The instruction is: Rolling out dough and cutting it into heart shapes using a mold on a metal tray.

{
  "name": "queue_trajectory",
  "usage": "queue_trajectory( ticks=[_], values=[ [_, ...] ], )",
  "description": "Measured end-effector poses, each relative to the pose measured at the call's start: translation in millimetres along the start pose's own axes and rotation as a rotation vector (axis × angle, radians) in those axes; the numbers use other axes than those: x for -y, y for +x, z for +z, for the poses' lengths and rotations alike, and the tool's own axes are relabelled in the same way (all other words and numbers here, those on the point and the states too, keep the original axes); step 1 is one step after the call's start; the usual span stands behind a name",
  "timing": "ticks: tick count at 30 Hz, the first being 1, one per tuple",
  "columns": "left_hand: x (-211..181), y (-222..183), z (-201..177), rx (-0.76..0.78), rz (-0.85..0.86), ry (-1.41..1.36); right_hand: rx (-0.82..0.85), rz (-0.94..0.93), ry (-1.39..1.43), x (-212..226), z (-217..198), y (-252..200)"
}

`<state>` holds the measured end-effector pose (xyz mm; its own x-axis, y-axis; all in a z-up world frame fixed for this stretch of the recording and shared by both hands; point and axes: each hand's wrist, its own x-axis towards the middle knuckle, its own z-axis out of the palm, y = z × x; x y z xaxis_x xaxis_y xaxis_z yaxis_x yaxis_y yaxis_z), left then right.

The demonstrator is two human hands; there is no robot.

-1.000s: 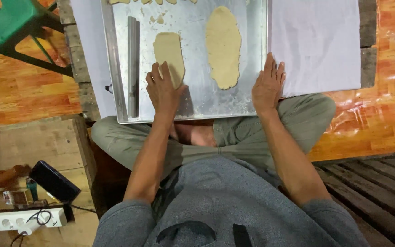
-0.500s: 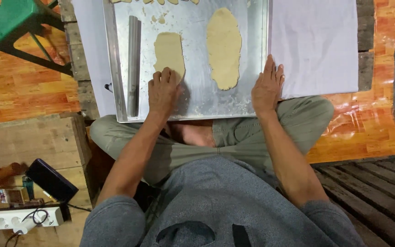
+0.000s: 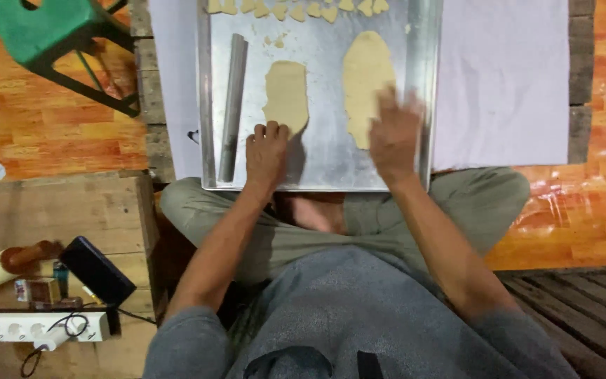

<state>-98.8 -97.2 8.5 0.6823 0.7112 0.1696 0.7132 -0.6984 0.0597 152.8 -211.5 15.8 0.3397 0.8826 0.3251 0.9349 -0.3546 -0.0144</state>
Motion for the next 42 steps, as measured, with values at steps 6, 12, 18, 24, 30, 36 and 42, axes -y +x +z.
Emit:
queue_trajectory(
  ticks=[6,12,18,24,30,36,42],
  values=[
    [7.0,-14.9,18.4,-0.181,-0.049,-0.108,-0.128,-0.533,0.709,164.0,19.6,67.6],
    [-3.7,-15.0,7.6,-0.223,-0.058,-0.215,0.391,-0.837,0.247,264.7,18.3,85.6],
    [-2.7,-18.6,-3.3,-0.284,-0.107,-0.338,0.225,-0.950,0.170,272.8,50.3,80.2],
    [1.3,-2.6,-15.0,-0.349,-0.130,-0.471,-0.273,-0.947,0.188,261.6,13.2,106.0],
    [18.6,25.8,-45.3,-0.427,-0.146,-0.571,0.053,-0.545,0.980,179.6,-118.7,147.4],
    [38.8,77.7,-105.8,-0.327,-0.023,-0.350,-0.306,-0.100,1.326,39.2,-155.8,97.1],
    [48.7,88.6,-179.4,-0.403,0.121,-0.320,-0.389,0.453,1.514,-36.6,-174.3,4.9]
  ],
)
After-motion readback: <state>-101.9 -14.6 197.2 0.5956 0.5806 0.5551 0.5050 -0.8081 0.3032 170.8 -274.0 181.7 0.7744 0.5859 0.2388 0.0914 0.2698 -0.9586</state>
